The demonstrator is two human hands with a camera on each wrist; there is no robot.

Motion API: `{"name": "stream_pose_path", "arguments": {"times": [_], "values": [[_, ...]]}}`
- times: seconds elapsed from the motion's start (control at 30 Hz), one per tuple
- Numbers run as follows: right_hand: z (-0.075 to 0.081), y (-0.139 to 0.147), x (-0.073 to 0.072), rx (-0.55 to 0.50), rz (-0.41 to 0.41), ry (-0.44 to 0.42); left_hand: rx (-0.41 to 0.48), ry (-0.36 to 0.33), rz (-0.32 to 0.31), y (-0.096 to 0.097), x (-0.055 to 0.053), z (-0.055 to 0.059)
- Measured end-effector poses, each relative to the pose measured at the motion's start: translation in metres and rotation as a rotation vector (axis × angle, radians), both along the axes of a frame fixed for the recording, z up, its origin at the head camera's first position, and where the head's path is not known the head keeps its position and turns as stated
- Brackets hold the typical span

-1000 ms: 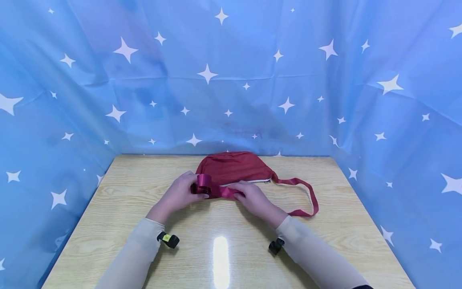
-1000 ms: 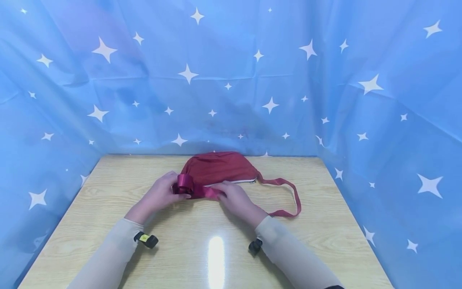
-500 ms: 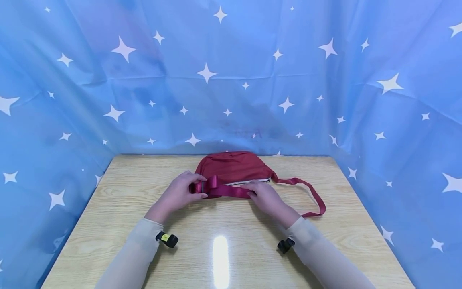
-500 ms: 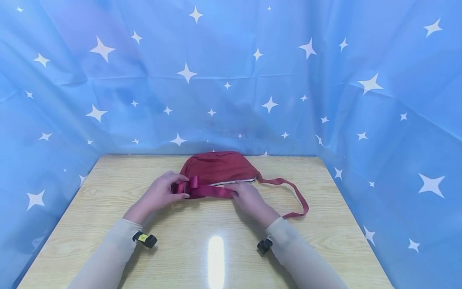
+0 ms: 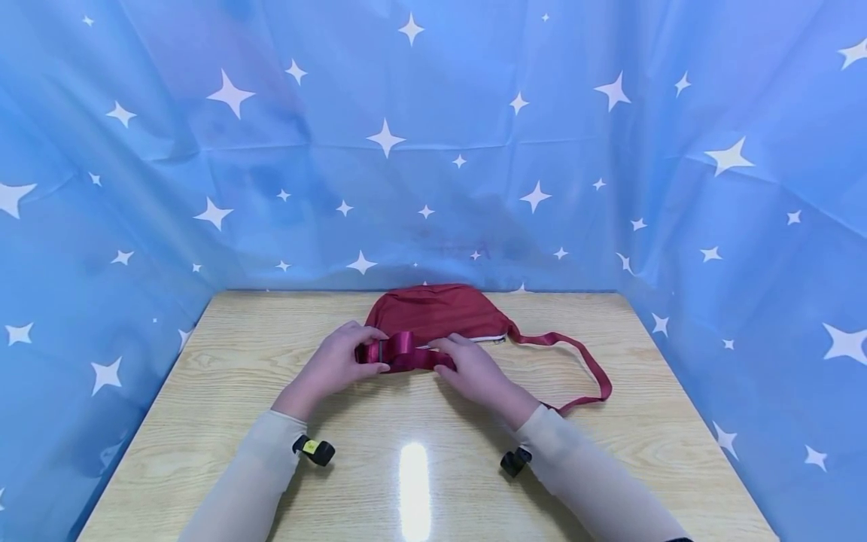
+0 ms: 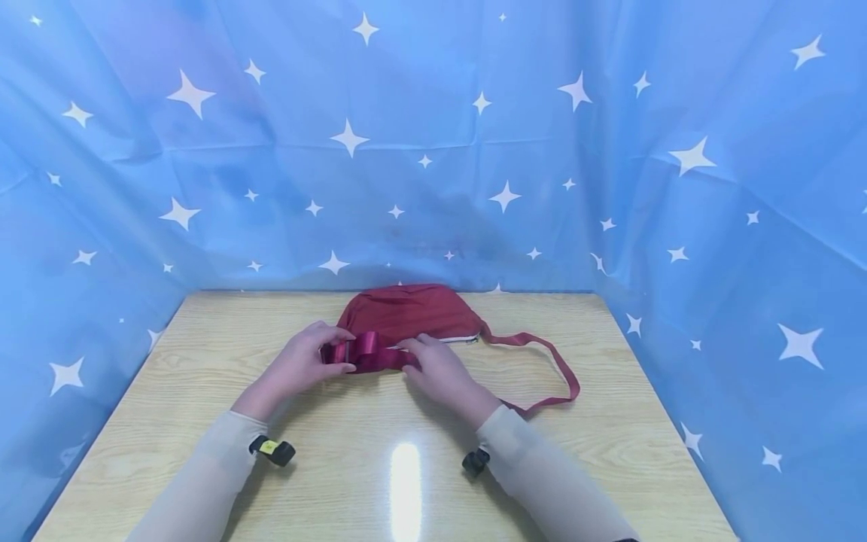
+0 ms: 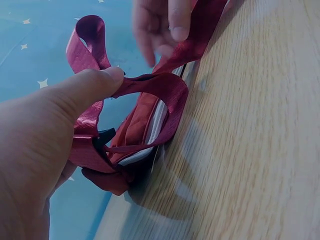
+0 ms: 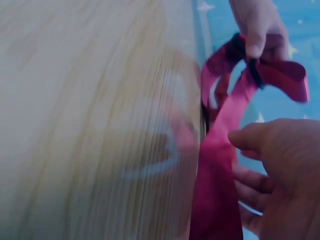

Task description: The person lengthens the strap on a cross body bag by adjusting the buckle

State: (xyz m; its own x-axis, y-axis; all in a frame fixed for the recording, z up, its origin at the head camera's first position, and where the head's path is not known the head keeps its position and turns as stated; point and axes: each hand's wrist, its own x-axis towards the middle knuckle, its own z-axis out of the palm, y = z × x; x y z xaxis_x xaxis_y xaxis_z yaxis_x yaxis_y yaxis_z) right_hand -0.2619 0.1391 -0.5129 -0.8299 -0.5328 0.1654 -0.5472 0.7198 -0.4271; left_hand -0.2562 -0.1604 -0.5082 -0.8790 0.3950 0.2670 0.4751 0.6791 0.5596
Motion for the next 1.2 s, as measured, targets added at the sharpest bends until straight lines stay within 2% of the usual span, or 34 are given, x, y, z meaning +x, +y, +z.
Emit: {"name": "stream_pose_path", "arguments": {"times": [0.23, 0.47, 0.63, 0.87, 1.03, 1.2], "values": [[-0.002, -0.023, -0.002, -0.073, 0.057, -0.045, -0.006, -0.004, 0.004, -0.002, 0.0, -0.001], [-0.002, -0.022, -0.004, -0.12, 0.07, 0.04, 0.001, -0.009, 0.002, -0.002, 0.0, 0.0], [0.003, -0.016, -0.005, -0.097, 0.092, 0.078, 0.0, -0.001, 0.003, -0.003, -0.001, -0.001], [0.005, -0.001, -0.007, -0.047, 0.043, 0.035, 0.004, -0.004, 0.006, -0.006, -0.002, -0.002], [0.004, 0.005, -0.008, -0.02, 0.045, 0.024, 0.001, 0.005, 0.0, -0.006, -0.002, -0.002], [-0.001, -0.002, -0.008, -0.05, 0.039, 0.006, 0.01, 0.003, -0.006, -0.003, -0.002, -0.002]]}}
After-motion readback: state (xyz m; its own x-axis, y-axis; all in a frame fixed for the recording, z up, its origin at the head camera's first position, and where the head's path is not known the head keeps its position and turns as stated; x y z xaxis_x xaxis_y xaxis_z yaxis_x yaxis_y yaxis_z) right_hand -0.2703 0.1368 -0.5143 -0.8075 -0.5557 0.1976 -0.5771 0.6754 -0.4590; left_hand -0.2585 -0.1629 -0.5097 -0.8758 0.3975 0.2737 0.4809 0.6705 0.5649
